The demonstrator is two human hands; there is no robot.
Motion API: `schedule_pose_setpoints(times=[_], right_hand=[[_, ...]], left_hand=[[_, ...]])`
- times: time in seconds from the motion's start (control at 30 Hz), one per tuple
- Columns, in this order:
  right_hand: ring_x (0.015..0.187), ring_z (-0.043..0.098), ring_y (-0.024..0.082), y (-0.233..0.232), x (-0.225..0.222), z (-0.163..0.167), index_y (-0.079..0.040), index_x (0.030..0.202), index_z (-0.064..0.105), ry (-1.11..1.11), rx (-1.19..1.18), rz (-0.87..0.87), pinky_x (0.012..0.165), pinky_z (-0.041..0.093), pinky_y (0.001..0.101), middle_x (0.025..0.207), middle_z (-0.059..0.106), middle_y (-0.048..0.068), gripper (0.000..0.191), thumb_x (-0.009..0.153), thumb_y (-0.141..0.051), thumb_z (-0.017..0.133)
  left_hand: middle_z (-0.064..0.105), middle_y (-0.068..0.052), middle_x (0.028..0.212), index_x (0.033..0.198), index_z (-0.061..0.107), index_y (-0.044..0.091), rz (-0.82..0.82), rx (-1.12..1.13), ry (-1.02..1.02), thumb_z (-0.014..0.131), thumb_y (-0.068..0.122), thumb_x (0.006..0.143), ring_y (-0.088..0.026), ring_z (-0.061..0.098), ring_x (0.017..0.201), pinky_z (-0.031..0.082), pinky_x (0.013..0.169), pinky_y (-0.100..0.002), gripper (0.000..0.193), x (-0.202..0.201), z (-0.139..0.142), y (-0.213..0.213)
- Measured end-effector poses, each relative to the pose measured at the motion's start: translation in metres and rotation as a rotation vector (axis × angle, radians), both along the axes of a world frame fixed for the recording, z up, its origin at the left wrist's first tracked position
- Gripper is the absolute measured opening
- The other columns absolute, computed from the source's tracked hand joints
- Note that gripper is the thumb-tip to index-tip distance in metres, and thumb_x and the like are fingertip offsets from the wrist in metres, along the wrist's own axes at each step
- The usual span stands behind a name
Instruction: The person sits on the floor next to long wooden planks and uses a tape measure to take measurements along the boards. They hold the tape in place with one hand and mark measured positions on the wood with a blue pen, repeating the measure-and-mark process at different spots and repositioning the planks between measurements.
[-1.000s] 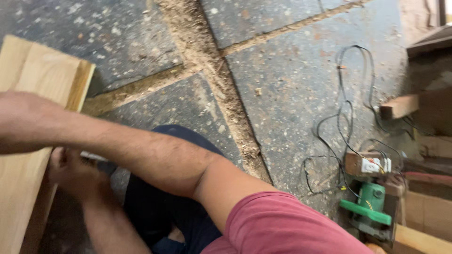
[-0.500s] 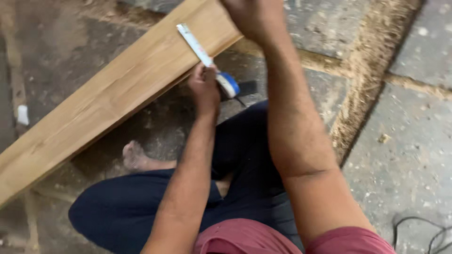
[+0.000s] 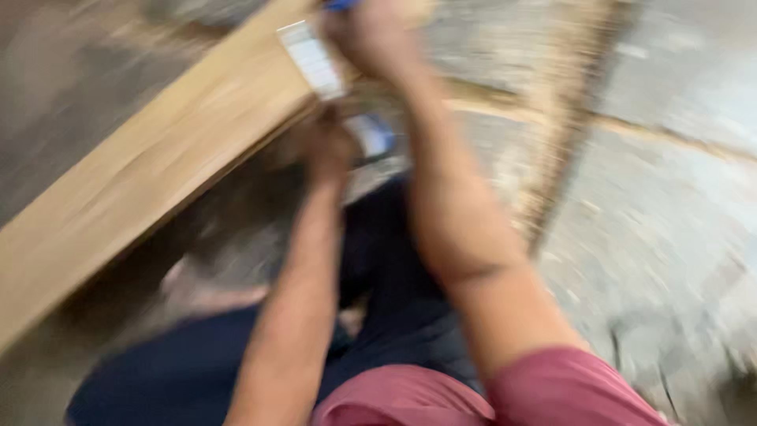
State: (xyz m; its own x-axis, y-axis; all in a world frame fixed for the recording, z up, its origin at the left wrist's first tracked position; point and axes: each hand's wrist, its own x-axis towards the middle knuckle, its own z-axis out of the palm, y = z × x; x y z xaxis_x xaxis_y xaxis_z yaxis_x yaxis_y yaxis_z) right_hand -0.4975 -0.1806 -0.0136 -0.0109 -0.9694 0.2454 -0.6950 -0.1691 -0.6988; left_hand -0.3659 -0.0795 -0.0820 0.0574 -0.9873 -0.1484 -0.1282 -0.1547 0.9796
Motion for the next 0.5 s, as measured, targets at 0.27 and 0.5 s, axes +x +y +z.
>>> schedule_pose_setpoints(times=[0.27, 0.5], right_hand=[[0.086, 0.078, 0.032, 0.02, 0.017, 0.067, -0.018, 0.091, 0.08, 0.112, 0.289, -0.039, 0.076, 0.063, 0.0435, 0.09, 0.079, 0.012, 0.022, 0.076, -0.026, 0.066], [0.088, 0.076, 0.024, 0.025, 0.007, 0.08, -0.018, 0.109, 0.072, -0.033, 0.399, -0.016, 0.078, 0.063, 0.0428, 0.091, 0.081, 0.006, 0.029, 0.085, -0.034, 0.067]], left_hand=[[0.068, -0.003, 0.113, 0.121, 0.068, 0.002, -0.05, 0.114, 0.358, 0.067, -0.001, 0.098, -0.013, 0.066, 0.1, 0.054, 0.077, -0.03, 0.023, 0.001, 0.015, 0.013], [0.066, -0.003, 0.106, 0.12, 0.068, -0.001, 0.013, 0.177, 0.263, 0.061, -0.003, 0.099, -0.012, 0.062, 0.091, 0.049, 0.069, -0.028, 0.022, -0.008, 0.022, 0.011]])
